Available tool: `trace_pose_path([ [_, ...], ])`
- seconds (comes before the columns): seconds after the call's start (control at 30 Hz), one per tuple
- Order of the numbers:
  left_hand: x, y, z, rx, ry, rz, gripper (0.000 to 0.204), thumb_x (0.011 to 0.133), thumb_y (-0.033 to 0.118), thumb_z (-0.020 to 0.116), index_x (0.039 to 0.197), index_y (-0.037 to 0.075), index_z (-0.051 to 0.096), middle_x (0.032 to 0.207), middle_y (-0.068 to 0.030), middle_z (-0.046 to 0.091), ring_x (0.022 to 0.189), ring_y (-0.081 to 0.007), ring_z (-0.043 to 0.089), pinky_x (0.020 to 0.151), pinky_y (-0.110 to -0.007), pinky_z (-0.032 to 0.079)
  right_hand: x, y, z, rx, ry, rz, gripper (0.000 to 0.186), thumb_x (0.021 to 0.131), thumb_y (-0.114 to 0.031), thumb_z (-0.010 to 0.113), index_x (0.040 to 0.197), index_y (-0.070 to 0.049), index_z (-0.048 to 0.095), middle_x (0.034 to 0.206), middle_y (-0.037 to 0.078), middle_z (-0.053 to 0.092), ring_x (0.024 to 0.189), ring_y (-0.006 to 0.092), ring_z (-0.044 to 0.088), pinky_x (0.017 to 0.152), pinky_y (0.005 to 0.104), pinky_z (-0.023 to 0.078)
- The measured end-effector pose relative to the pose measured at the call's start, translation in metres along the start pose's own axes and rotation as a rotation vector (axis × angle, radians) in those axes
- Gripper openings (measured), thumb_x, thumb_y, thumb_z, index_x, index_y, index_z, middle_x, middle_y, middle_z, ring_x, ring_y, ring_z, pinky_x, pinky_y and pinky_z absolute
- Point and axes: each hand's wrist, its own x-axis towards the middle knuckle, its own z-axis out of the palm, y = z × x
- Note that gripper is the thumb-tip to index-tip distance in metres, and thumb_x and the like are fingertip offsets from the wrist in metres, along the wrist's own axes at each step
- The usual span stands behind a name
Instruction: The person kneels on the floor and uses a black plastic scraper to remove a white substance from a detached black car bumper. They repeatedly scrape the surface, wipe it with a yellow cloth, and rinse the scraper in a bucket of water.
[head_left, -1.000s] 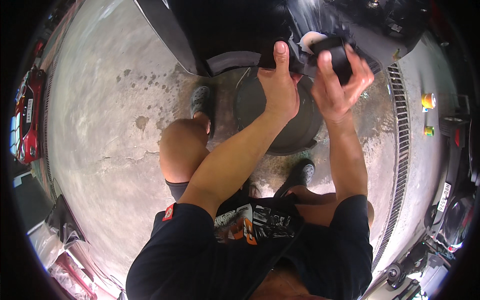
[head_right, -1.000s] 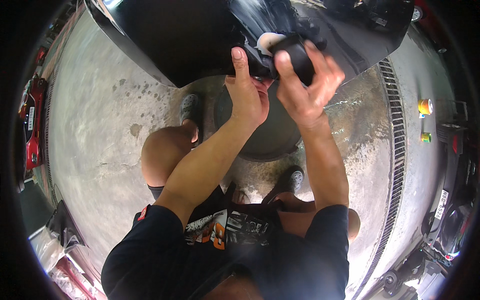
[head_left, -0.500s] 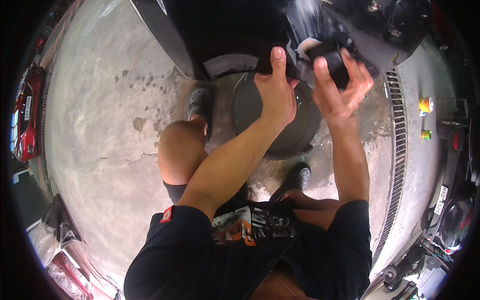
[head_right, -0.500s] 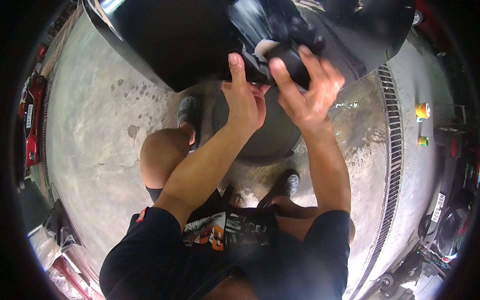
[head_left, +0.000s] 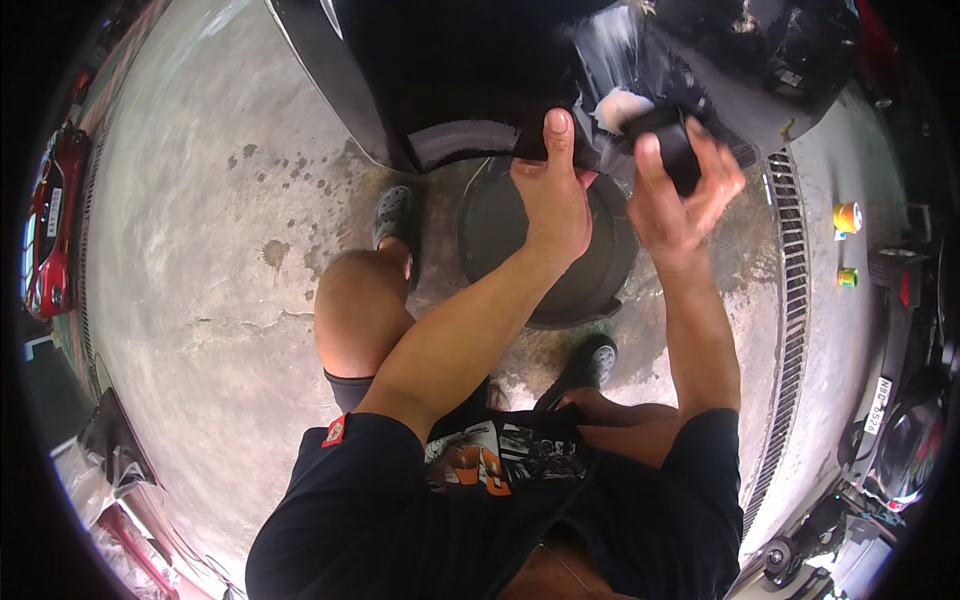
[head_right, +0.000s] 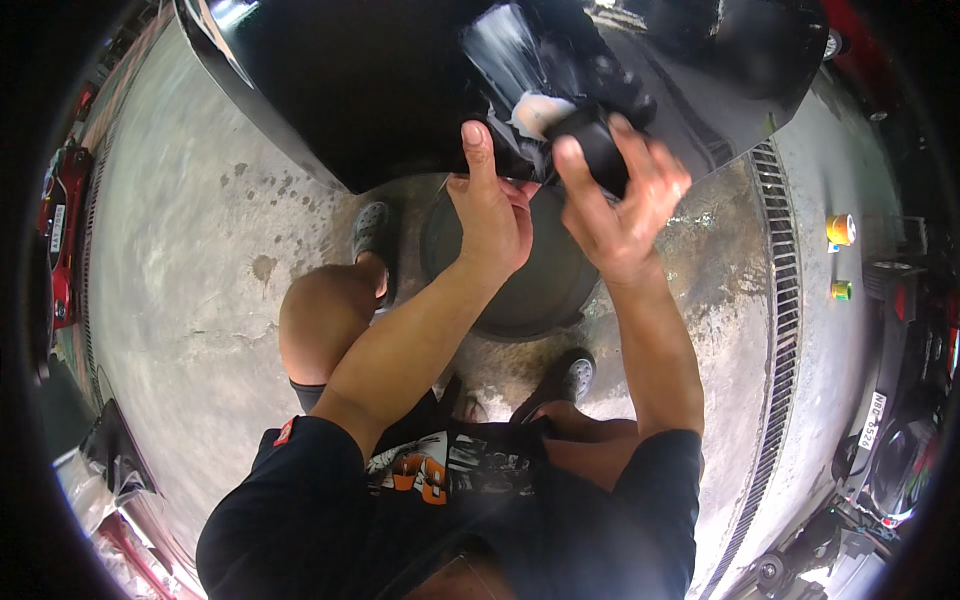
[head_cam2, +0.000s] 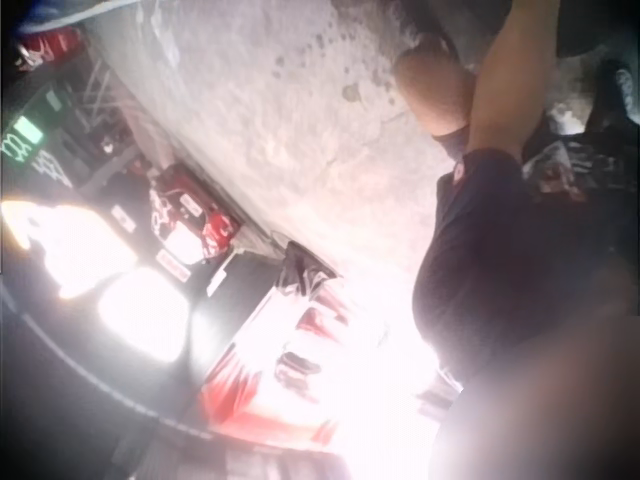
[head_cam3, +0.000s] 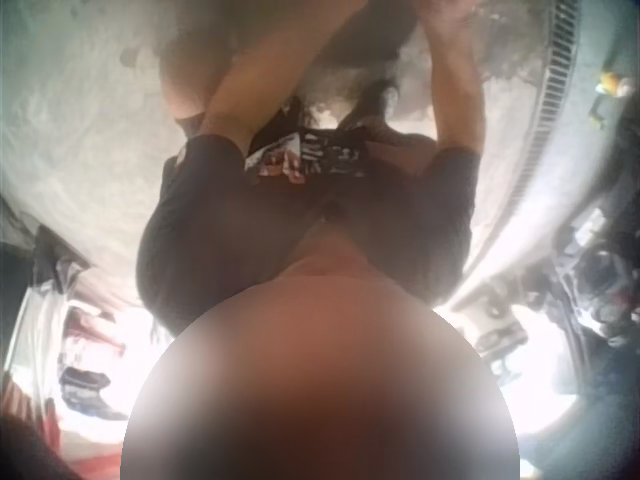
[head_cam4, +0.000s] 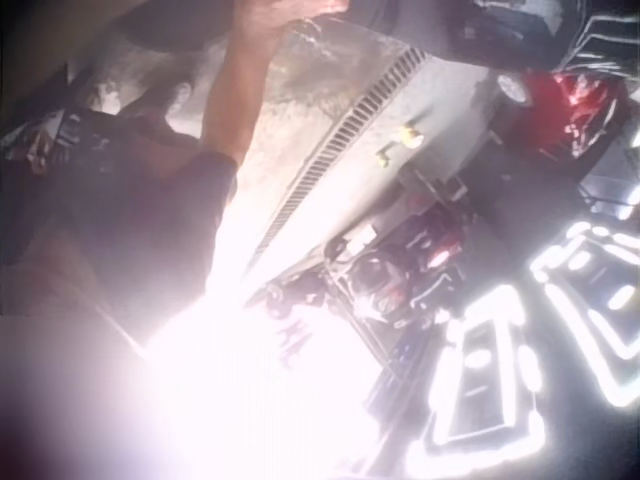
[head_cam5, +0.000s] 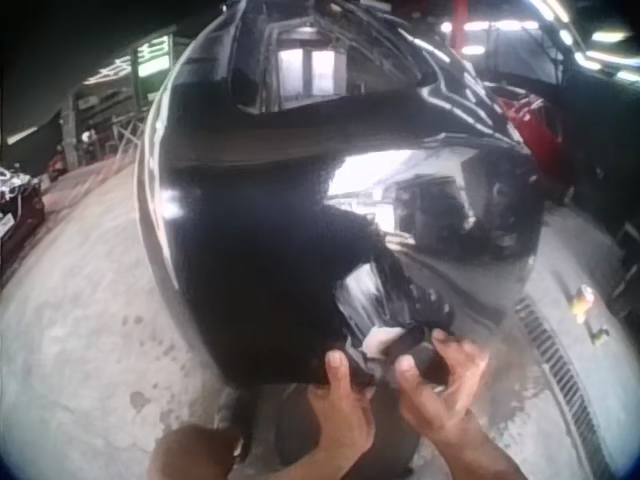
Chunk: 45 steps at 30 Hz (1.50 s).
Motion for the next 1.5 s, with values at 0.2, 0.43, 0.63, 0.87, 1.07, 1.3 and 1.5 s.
trace_pose_path([
  [0.2, 0.002, 0.004, 0.0, 0.008, 0.024, 0.05, 0.057, 0.096, 0.06, 0.079, 0.111, 0.007, 0.066, 0.105, -0.0022, 0.068, 0.093, -0.0119, 0.067, 0.078, -0.033, 0.057, -0.001, -0.003, 0.0, -0.032, -0.006, -0.022, 0.049, 0.082, 0.0, 0.079, 0.123, -0.027, 0.08, 0.132, 0.019, 0.067, 0.105, 0.033, 0.06, 0.087, 0.0402, 0.046],
  [0.43, -0.003, 0.008, 0.006, -0.026, 0.038, 0.057, 0.057, 0.099, 0.061, 0.074, 0.108, 0.005, 0.068, 0.101, -0.0036, 0.071, 0.09, -0.0132, 0.069, 0.087, -0.039, 0.06, 0.003, -0.004, 0.0, -0.056, -0.141, -0.021, 0.053, 0.081, 0.001, 0.08, 0.126, -0.026, 0.08, 0.132, 0.019, 0.068, 0.107, 0.0332, 0.058, 0.091, 0.0397, 0.046],
  [0.63, -0.005, 0.009, 0.004, 0.0, -0.012, 0.07, 0.063, 0.098, 0.06, 0.076, 0.123, 0.002, 0.066, 0.118, -0.0064, 0.07, 0.104, -0.0147, 0.07, 0.094, -0.041, 0.06, 0.005, -0.001, 0.003, -0.051, -0.012, -0.049, 0.053, 0.081, 0.001, 0.08, 0.125, -0.029, 0.08, 0.131, 0.02, 0.068, 0.103, 0.0328, 0.06, 0.086, 0.0398, 0.046],
  [0.87, -0.002, 0.011, 0.0, 0.031, -0.029, 0.046, 0.059, 0.1, 0.056, 0.075, 0.123, 0.002, 0.065, 0.12, -0.0059, 0.07, 0.105, -0.0141, 0.07, 0.091, -0.04, 0.06, 0.007, 0.0, 0.001, -0.012, -0.046, -0.047, 0.05, 0.082, 0.0, 0.078, 0.124, -0.027, 0.08, 0.127, 0.02, 0.068, 0.098, 0.0332, 0.062, 0.085, 0.0406, 0.047],
  [1.07, -0.005, 0.007, 0.003, 0.02, 0.028, 0.063, 0.054, 0.096, 0.058, 0.08, 0.115, 0.008, 0.07, 0.109, 0.0008, 0.07, 0.091, -0.0101, 0.065, 0.077, -0.032, 0.053, 0.005, 0.002, 0.001, -0.094, -0.074, -0.096, 0.049, 0.085, 0.0, 0.077, 0.127, -0.026, 0.079, 0.135, 0.02, 0.065, 0.103, 0.0324, 0.061, 0.088, 0.0404, 0.046],
  [1.3, -0.003, 0.009, 0.002, 0.088, 0.133, -0.029, 0.051, 0.096, 0.055, 0.081, 0.111, 0.007, 0.071, 0.106, 0.0015, 0.069, 0.089, -0.0087, 0.065, 0.071, -0.028, 0.051, 0.0, 0.004, 0.001, -0.069, -0.048, -0.062, 0.045, 0.085, -0.005, 0.079, 0.125, -0.025, 0.08, 0.133, 0.02, 0.068, 0.103, 0.0322, 0.06, 0.088, 0.0407, 0.045],
  [1.5, 0.001, 0.005, 0.003, 0.007, 0.021, 0.089, 0.06, 0.101, 0.059, 0.072, 0.118, 0.002, 0.066, 0.11, -0.0067, 0.072, 0.1, -0.0151, 0.071, 0.093, -0.042, 0.06, -0.002, 0.002, -0.002, -0.039, -0.078, -0.046, 0.045, 0.087, -0.006, 0.077, 0.126, -0.028, 0.079, 0.131, 0.019, 0.069, 0.105, 0.0326, 0.059, 0.09, 0.0401, 0.045],
])
